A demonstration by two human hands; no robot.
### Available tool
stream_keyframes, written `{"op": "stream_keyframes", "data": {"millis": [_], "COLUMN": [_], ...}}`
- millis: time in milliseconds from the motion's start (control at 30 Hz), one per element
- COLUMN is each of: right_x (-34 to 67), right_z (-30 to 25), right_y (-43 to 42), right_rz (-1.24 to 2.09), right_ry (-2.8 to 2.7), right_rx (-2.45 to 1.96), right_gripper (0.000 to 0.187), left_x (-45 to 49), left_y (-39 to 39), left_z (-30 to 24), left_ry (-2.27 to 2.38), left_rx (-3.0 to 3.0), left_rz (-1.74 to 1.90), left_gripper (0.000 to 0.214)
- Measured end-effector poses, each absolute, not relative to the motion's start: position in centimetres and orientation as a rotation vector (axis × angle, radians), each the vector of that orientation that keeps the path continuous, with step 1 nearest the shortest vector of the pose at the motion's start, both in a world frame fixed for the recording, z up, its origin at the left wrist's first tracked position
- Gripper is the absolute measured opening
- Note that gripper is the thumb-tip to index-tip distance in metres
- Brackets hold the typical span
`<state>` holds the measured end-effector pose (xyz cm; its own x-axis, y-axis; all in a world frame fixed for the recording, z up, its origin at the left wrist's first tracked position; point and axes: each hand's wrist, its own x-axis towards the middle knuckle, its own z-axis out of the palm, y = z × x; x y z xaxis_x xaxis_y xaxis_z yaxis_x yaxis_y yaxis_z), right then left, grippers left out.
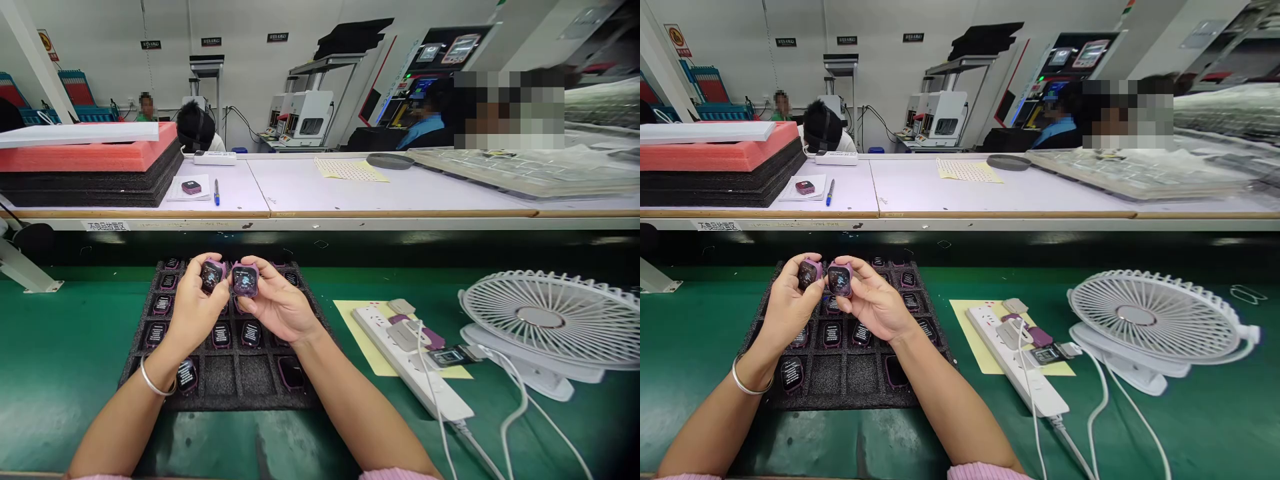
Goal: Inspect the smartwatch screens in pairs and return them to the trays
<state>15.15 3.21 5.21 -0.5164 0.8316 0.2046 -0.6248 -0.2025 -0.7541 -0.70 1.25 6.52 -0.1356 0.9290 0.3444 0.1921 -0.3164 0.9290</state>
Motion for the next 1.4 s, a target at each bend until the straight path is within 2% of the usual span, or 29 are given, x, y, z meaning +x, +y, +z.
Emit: {"op": "stream_keyframes", "data": {"millis": [733,1233,1400], "right_x": [15.2,15.2,15.3], "right_z": [5.2,5.3,5.3], "right_y": [3.2,3.1,4.0], "right_rz": [1.849,1.856,1.873], "right_ry": [-1.077,-1.047,-0.961], "right_rx": [-0.370,-0.386,-0.434], "right_gripper": [0.040,0.036,0.041], "left_x": [-0.7,-0.8,-0.8], "left_y": [1.2,1.4,2.6], "left_z": [7.2,7.0,6.5], "left_ry": [1.313,1.326,1.231], "left_rx": [1.521,1.512,1.241], "left_rz": [1.509,1.489,1.479], "left_gripper": [0.037,0.037,0.043]}}
